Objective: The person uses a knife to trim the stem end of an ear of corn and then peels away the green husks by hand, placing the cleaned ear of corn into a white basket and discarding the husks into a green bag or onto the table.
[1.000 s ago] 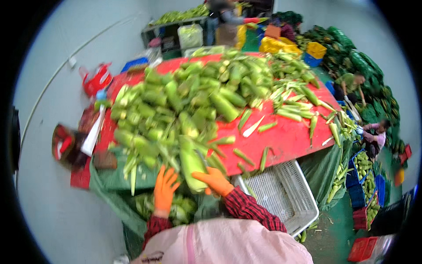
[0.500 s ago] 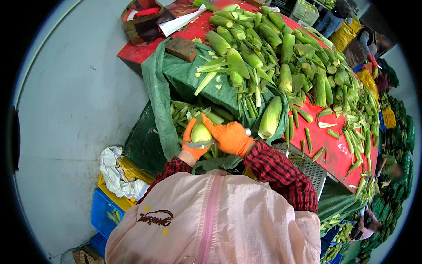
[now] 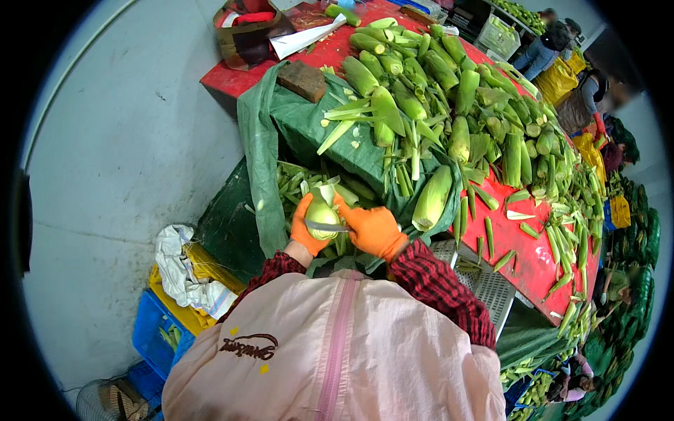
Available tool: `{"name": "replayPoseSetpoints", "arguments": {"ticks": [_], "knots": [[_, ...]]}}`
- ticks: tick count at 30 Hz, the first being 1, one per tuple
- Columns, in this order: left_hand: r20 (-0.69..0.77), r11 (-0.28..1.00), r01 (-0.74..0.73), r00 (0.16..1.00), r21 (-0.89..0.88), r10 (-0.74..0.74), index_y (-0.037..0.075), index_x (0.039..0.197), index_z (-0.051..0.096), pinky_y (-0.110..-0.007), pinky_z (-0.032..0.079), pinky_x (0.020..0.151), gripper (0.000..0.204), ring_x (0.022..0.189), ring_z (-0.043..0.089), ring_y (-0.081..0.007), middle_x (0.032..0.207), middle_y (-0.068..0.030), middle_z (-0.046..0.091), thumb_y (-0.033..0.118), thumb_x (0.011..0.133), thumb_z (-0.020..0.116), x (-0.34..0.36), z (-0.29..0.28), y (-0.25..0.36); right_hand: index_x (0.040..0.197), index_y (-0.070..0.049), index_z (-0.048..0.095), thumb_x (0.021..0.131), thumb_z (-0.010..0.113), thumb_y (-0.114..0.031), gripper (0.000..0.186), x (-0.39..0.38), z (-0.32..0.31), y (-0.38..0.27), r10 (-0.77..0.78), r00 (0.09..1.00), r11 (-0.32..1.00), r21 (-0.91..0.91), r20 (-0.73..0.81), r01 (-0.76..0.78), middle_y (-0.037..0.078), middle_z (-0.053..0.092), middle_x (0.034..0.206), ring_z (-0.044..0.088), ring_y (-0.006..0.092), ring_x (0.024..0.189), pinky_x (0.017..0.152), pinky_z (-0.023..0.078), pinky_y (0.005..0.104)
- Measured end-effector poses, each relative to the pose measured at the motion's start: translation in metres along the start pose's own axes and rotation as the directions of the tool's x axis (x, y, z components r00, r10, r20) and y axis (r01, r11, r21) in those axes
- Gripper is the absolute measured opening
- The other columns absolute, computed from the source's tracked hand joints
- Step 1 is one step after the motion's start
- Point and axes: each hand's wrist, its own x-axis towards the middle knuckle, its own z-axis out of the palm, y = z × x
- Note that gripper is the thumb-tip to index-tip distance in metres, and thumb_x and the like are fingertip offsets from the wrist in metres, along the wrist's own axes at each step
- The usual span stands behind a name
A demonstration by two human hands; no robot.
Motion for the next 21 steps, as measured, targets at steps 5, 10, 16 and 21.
{"name": "replayPoseSetpoints", "arguments": {"ticks": [5,10,16,21], "knots": [[-0.076,0.992,0.101,0.993,0.076,-0.095,0.011,0.122,0.061,-0.045,0.051,0.092,0.042,0.104,0.064,-0.0275,0.114,-0.0093,0.067,0.041,0.093,0.056,0.006,-0.007,-0.004,0.127,-0.002,0.047,0.077,0.062,-0.019,0.055,0.019,-0.013,0.007,-0.152,0.97,0.964,-0.186,0.192,0.188,0.01,0.06,0.069,0.061,0.0325,0.057,0.05,0.047,0.0443],[0.039,0.986,0.144,0.989,-0.088,-0.141,0.01,0.122,0.061,-0.047,0.05,0.094,0.041,0.102,0.064,-0.0282,0.114,-0.01,0.067,0.039,0.094,0.056,0.006,-0.007,-0.005,0.131,-0.009,0.048,0.078,0.06,-0.016,0.055,0.017,0.011,0.02,-0.031,0.998,0.997,-0.069,0.054,0.035,0.014,0.064,0.08,0.066,0.0319,0.068,0.058,0.05,0.0434],[-0.009,0.986,0.169,0.986,0.008,-0.169,0.008,0.115,0.063,-0.048,0.051,0.089,0.04,0.098,0.064,-0.0302,0.108,-0.0106,0.068,0.04,0.092,0.061,0.001,-0.02,0.001,0.146,-0.023,0.042,0.088,0.057,-0.016,0.06,-0.005,0.015,-0.027,0.465,0.725,0.362,0.639,0.508,-0.679,0.01,0.067,0.081,0.062,0.014,0.055,0.054,0.05,0.0285],[-0.036,0.971,0.237,0.971,0.034,-0.236,0.009,0.125,0.057,-0.051,0.045,0.1,0.055,0.111,0.058,-0.0344,0.122,-0.013,0.062,0.052,0.09,0.059,0.002,-0.015,-0.005,0.139,-0.019,0.052,0.085,0.065,-0.031,0.057,0.009,-0.023,-0.013,0.084,0.991,0.891,0.436,0.106,-0.122,0.008,0.064,0.076,0.062,0.024,0.059,0.057,0.05,0.0347]]}}
